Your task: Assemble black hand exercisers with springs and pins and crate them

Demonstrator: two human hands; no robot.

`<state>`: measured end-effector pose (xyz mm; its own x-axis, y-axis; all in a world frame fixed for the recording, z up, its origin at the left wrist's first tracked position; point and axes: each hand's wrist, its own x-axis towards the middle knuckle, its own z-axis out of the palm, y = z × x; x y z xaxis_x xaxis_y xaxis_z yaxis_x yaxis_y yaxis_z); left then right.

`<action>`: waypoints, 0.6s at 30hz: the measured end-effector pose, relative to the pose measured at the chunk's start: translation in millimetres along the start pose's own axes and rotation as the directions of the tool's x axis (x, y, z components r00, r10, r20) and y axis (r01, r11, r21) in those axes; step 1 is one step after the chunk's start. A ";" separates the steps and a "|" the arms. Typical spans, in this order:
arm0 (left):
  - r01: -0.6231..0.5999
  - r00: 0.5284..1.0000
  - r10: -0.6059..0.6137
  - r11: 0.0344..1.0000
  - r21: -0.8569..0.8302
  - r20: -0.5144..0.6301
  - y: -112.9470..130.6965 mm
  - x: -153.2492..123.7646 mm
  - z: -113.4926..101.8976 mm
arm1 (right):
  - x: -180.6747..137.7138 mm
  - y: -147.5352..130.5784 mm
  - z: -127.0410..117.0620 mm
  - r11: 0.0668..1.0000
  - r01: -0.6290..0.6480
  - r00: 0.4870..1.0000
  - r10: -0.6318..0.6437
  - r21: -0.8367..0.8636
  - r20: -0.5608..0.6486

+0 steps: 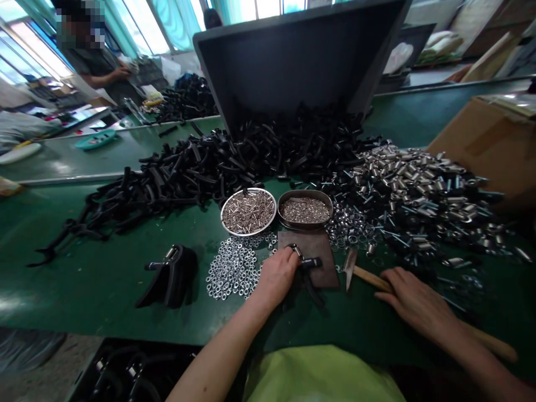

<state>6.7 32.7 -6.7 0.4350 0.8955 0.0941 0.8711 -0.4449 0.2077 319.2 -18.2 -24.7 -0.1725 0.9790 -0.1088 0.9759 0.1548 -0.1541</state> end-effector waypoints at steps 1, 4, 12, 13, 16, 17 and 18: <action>-0.030 0.999 0.029 0.999 0.040 0.013 1.1 0.4 -0.7 | -4.1 4.0 2.8 0.999 -0.027 1.000 0.027 0.028 0.002; -0.066 0.998 0.066 0.995 0.074 0.007 1.5 1.1 0.8 | -3.2 -0.3 -2.2 0.979 -0.113 0.993 0.114 0.169 0.004; 0.018 0.990 -0.023 0.999 -0.037 -0.137 -1.0 -14.4 11.3 | 9.2 -57.7 -24.6 0.560 -0.283 0.959 0.180 0.779 0.219; 0.021 0.989 -0.026 0.999 -0.035 -0.147 0.0 -17.1 11.9 | 7.2 -62.2 -18.9 0.497 -0.330 0.944 0.192 0.802 0.269; 0.005 0.988 -0.006 1.000 -0.005 -0.151 2.4 -22.3 12.7 | 3.3 -68.8 -3.3 0.430 -0.394 0.919 0.192 0.812 0.344; -0.002 0.989 0.001 1.000 -0.004 -0.150 2.8 -23.1 12.9 | 4.0 -69.9 -1.9 0.444 -0.381 0.925 0.182 0.811 0.334; -0.009 0.989 0.007 1.000 -0.011 -0.149 3.0 -23.7 13.0 | 6.3 -71.5 -3.0 0.473 -0.350 0.937 0.168 0.808 0.307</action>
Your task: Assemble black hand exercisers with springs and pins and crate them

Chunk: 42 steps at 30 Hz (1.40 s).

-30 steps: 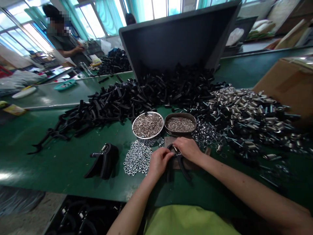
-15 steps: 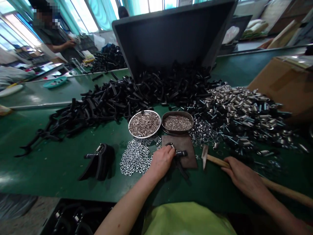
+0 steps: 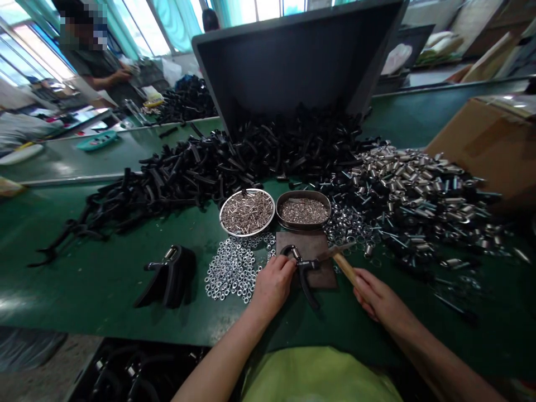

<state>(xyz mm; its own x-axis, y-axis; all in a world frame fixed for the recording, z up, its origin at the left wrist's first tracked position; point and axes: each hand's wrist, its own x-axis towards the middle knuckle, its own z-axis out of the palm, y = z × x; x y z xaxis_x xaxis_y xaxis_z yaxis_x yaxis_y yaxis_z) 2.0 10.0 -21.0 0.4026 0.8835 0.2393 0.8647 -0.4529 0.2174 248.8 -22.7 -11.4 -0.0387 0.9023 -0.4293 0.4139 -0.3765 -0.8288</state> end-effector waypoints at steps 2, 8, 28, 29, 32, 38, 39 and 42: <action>-0.003 1.000 0.003 1.000 -0.027 -0.007 0.1 -1.2 0.3 | 5.3 -12.8 1.0 0.988 0.120 0.993 -0.121 -0.101 -0.011; 0.020 0.999 -0.021 0.999 -0.031 -0.027 2.7 -6.3 1.2 | 35.3 -57.1 18.2 0.785 0.404 0.894 -0.447 -0.468 0.023; 0.358 0.919 -0.383 0.710 -0.607 0.094 -3.9 -8.1 -3.2 | -12.9 12.9 -11.1 0.386 0.336 0.706 -0.707 -0.859 -0.042; 0.382 0.902 -0.411 0.610 -0.694 0.135 -3.6 -7.1 -4.6 | -16.2 23.5 -18.5 0.345 0.283 0.691 -0.721 -0.895 -0.060; 0.482 0.788 -0.483 0.099 -0.871 0.381 2.8 -4.0 -8.1 | -19.4 48.9 -35.1 0.260 0.165 0.680 -0.729 -0.951 -0.081; 0.505 0.528 -0.356 -0.598 -0.622 0.771 32.0 -6.4 -12.4 | 18.3 14.0 -36.9 0.329 0.276 0.661 -0.747 -0.903 -0.070; 0.502 0.539 -0.345 -0.601 -0.622 0.768 36.5 -8.6 -12.9 | 30.6 -2.1 -34.4 0.352 0.290 0.662 -0.745 -0.890 -0.080; 0.520 0.615 -0.328 -0.515 -0.682 0.717 46.3 -17.1 -16.1 | 75.2 -54.0 -24.4 0.388 0.370 0.703 -0.711 -0.844 -0.020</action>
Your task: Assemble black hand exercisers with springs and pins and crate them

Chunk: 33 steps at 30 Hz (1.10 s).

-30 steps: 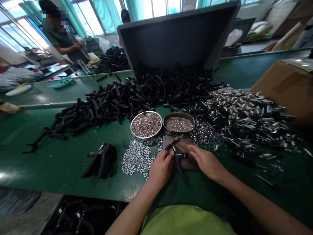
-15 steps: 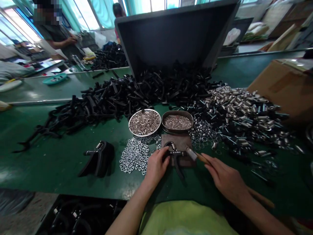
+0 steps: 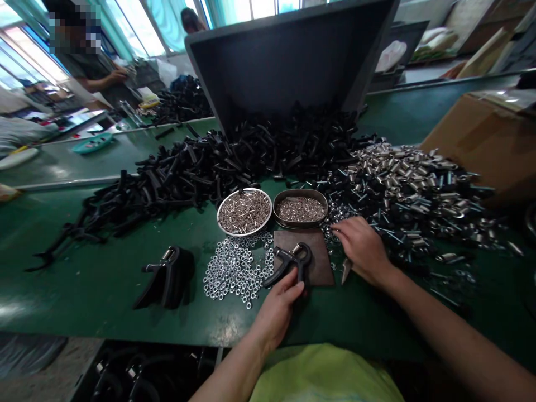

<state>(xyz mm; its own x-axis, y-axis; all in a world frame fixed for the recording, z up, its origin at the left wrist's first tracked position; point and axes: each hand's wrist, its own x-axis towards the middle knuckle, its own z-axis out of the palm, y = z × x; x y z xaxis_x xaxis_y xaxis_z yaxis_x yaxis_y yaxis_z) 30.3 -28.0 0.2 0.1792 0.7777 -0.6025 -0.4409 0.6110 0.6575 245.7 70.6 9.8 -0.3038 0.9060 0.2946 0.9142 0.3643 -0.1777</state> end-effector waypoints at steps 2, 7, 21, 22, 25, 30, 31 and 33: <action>-0.024 0.999 0.021 0.994 0.110 0.029 -0.7 -7.7 -0.6 | 44.0 -6.0 6.1 0.998 0.002 0.991 0.007 -0.063 0.135; -0.148 0.989 0.124 0.902 0.406 0.086 15.8 -20.4 -5.7 | 113.9 -10.5 30.0 0.981 0.009 0.939 0.059 -0.196 0.339; -0.342 0.835 0.351 -0.271 0.900 0.423 128.0 132.7 52.8 | 125.4 -17.0 29.7 0.974 0.053 0.890 0.053 -0.218 0.453; -0.338 0.843 0.336 -0.278 0.899 0.420 132.2 140.9 57.4 | 125.8 -17.7 29.0 0.976 0.051 0.889 0.052 -0.212 0.455; -0.316 0.861 0.306 -0.304 0.899 0.406 135.5 156.1 63.7 | 123.9 -17.1 26.5 0.982 0.028 0.897 0.059 -0.189 0.438; -0.263 0.882 0.316 -0.284 0.922 0.349 123.2 166.3 61.5 | 117.5 -9.5 27.5 0.991 -0.068 0.923 0.105 -0.112 0.371; -0.252 0.884 0.325 -0.275 0.928 0.337 121.3 167.4 60.8 | 116.7 -7.6 28.6 0.992 -0.089 0.928 0.114 -0.087 0.355; -0.240 0.884 0.344 -0.250 0.938 0.318 120.0 168.4 59.6 | 115.8 -3.6 30.8 0.992 -0.124 0.938 0.125 -0.024 0.324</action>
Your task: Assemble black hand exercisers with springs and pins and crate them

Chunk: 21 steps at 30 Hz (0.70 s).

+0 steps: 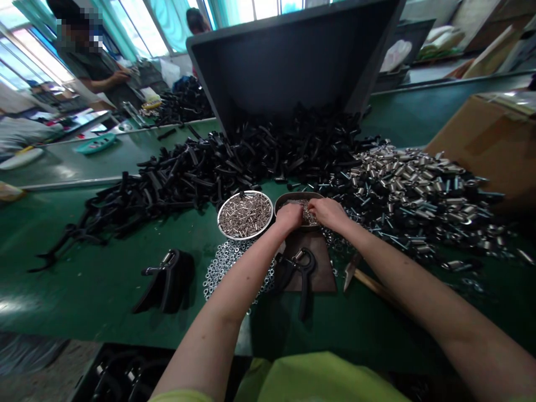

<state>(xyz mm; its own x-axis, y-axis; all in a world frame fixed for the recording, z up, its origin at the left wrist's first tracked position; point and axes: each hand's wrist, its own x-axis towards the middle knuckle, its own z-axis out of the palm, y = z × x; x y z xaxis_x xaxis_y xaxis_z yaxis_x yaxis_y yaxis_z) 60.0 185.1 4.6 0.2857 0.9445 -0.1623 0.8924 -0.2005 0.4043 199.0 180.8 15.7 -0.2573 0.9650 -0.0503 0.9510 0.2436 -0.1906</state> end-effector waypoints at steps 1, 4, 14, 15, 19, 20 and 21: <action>0.005 1.000 -0.006 1.000 -0.015 -0.010 -0.7 0.0 -0.2 | 0.2 2.0 0.8 0.999 0.001 1.000 -0.001 0.040 -0.015; 0.004 0.999 -0.009 0.997 -0.081 -0.054 -3.4 -0.5 -2.7 | -0.4 7.2 1.3 0.984 0.034 0.998 -0.025 0.172 -0.057; 0.015 0.991 -0.086 0.843 -0.538 -0.106 -10.8 -23.3 -12.1 | -36.2 2.6 1.1 0.809 0.057 0.978 0.072 0.585 -0.195; 0.016 0.992 -0.086 0.807 -0.591 -0.090 -12.8 -31.8 -12.8 | -43.7 0.0 3.1 0.745 0.053 0.983 0.077 0.665 -0.165; 0.093 0.992 -0.115 0.411 -0.907 0.050 -26.5 -76.6 -11.7 | -72.4 -10.0 17.7 0.619 0.036 0.999 -0.036 0.784 -0.017; 0.125 0.988 -0.119 0.288 -0.950 0.094 -31.0 -89.0 -10.2 | -77.4 -11.7 22.3 0.634 0.058 0.998 -0.068 0.771 -0.019; 0.154 0.984 -0.122 0.196 -0.968 0.132 -35.5 -101.1 -8.0 | -81.0 -13.1 26.8 0.655 0.089 0.995 -0.095 0.750 -0.035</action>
<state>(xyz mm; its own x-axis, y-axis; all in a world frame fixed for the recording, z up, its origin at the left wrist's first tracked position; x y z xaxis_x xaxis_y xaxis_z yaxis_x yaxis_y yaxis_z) -3.4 98.9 13.9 0.2180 0.9191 -0.3281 -0.1194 0.3588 0.9258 202.8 96.9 -4.0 -0.3404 0.9403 0.0027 0.4712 0.1731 -0.8649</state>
